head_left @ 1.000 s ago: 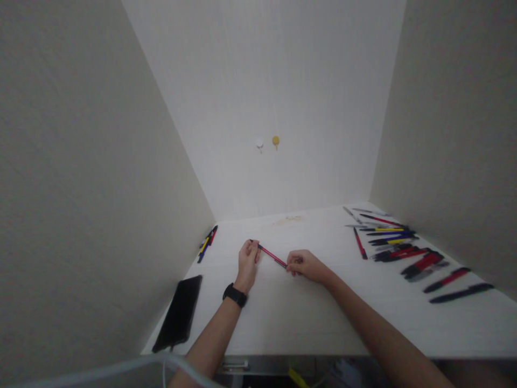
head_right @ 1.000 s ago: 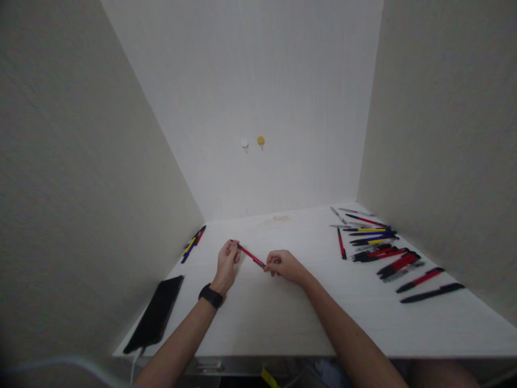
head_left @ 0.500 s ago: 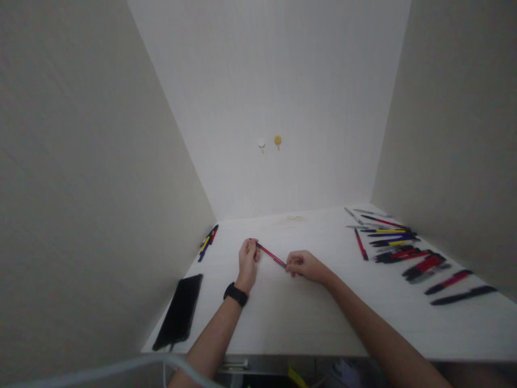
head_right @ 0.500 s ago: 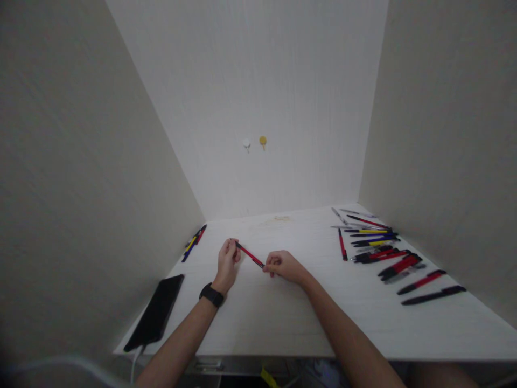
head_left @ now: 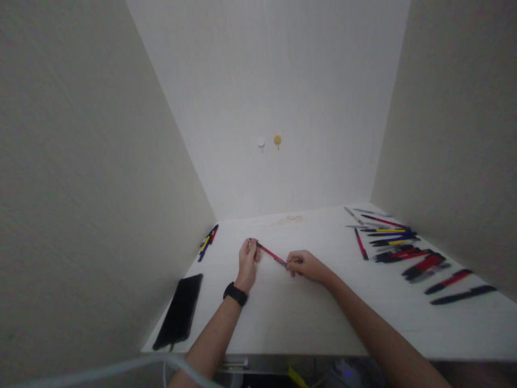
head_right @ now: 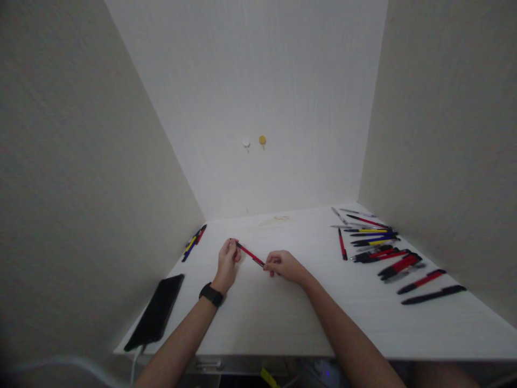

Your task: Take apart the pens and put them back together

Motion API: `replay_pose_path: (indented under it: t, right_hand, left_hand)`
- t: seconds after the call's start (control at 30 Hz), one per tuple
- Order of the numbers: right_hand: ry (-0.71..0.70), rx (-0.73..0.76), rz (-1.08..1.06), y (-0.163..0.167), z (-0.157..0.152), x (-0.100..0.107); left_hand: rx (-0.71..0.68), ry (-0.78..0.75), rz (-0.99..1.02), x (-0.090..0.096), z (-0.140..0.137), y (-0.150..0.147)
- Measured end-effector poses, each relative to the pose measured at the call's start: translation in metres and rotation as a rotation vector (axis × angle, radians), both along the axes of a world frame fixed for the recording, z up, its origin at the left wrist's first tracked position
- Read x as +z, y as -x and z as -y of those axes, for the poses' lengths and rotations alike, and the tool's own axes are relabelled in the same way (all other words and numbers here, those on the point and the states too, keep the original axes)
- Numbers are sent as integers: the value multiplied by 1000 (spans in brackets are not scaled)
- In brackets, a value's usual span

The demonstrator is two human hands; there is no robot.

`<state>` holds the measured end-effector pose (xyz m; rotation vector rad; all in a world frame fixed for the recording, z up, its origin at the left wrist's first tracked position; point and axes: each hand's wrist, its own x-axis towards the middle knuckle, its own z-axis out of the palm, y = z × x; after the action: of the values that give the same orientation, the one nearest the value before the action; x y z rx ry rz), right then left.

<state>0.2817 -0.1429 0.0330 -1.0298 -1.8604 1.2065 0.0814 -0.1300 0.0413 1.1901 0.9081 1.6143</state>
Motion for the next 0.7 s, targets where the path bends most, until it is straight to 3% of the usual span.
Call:
replay_pose_path:
  t: [0.47, 0.6, 0.7]
  right_hand:
    - [-31, 64, -27, -1, -2, -7]
    - [21, 186, -74, -3, 0, -2]
    - [47, 219, -76, -1, 4, 3]
  left_hand:
    - [-81, 12, -49, -7, -3, 1]
    - [-77, -6, -71, -6, -2, -2]
    - [-169, -15, -138, -7, -2, -6]
